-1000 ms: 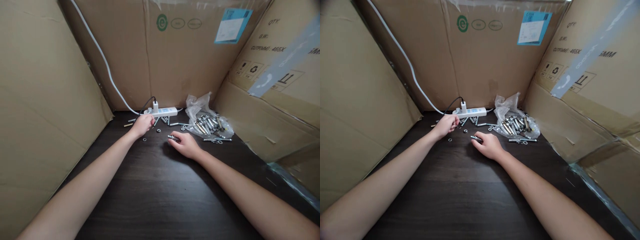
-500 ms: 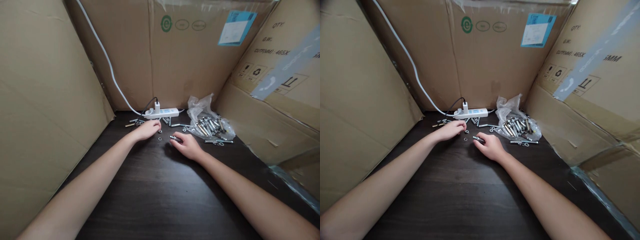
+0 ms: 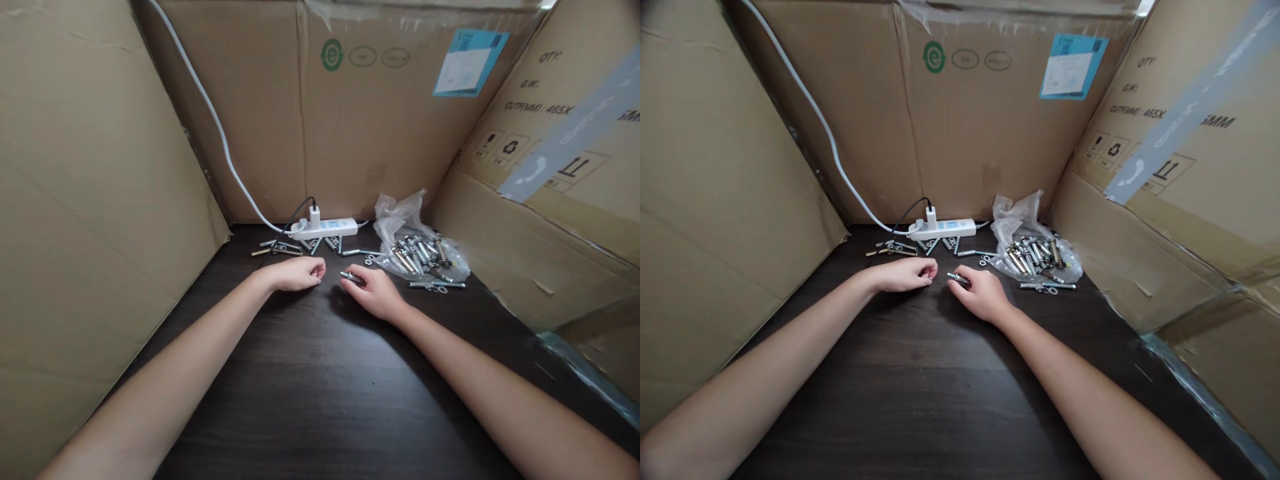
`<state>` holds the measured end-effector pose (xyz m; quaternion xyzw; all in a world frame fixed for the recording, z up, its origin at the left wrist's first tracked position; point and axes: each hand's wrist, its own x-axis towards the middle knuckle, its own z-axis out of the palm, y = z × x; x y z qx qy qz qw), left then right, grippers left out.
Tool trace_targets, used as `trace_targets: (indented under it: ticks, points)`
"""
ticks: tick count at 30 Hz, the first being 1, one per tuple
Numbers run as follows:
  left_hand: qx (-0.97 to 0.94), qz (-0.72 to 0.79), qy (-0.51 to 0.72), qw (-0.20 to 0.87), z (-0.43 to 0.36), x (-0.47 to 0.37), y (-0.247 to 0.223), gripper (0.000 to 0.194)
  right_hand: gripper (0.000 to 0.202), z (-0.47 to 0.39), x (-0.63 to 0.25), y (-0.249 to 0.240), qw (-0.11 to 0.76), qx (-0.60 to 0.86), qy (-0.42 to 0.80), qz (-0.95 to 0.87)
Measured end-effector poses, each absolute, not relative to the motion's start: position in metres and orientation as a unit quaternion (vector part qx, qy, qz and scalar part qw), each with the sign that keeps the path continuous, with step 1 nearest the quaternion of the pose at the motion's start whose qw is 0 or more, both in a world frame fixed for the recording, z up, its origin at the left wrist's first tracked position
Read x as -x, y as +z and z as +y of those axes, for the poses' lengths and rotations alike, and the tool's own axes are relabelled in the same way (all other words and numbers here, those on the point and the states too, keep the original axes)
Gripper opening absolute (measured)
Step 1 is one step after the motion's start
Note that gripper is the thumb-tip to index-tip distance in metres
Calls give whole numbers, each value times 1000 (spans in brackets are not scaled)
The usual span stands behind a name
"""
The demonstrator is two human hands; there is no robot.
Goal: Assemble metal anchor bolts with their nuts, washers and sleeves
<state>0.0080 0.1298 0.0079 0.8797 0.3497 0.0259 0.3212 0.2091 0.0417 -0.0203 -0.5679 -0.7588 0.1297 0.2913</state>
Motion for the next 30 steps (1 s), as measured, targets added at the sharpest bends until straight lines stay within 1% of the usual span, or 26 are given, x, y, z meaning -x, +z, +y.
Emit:
trace_targets:
  ticks: [2,5,7,10,14,21,25,30]
  points:
    - [-869,343,56,351,127,-11,9,5,22,42,-209,-21,289,570,127,-759]
    - [-835,302,134,441,119,-20,10,9,22,42,-210,-22,288,568,126,-761]
    - [-802,266,138,516,113,-26,9,13,22,42,-210,-22,289,564,132,-762]
    - [-766,260,162,566,110,-29,6,15,23,42,-210,-21,291,564,139,-760]
    - [-741,271,166,592,115,-27,2,16,23,41,-209,-19,281,569,133,-761]
    - [-733,239,139,621,117,-25,3,14,24,39,-207,-15,252,581,116,-765]
    - [-736,238,128,621,118,-24,3,11,24,39,-207,-15,247,588,113,-762]
    - [-744,234,130,613,118,-23,1,13,24,38,-205,-15,216,591,86,-773]
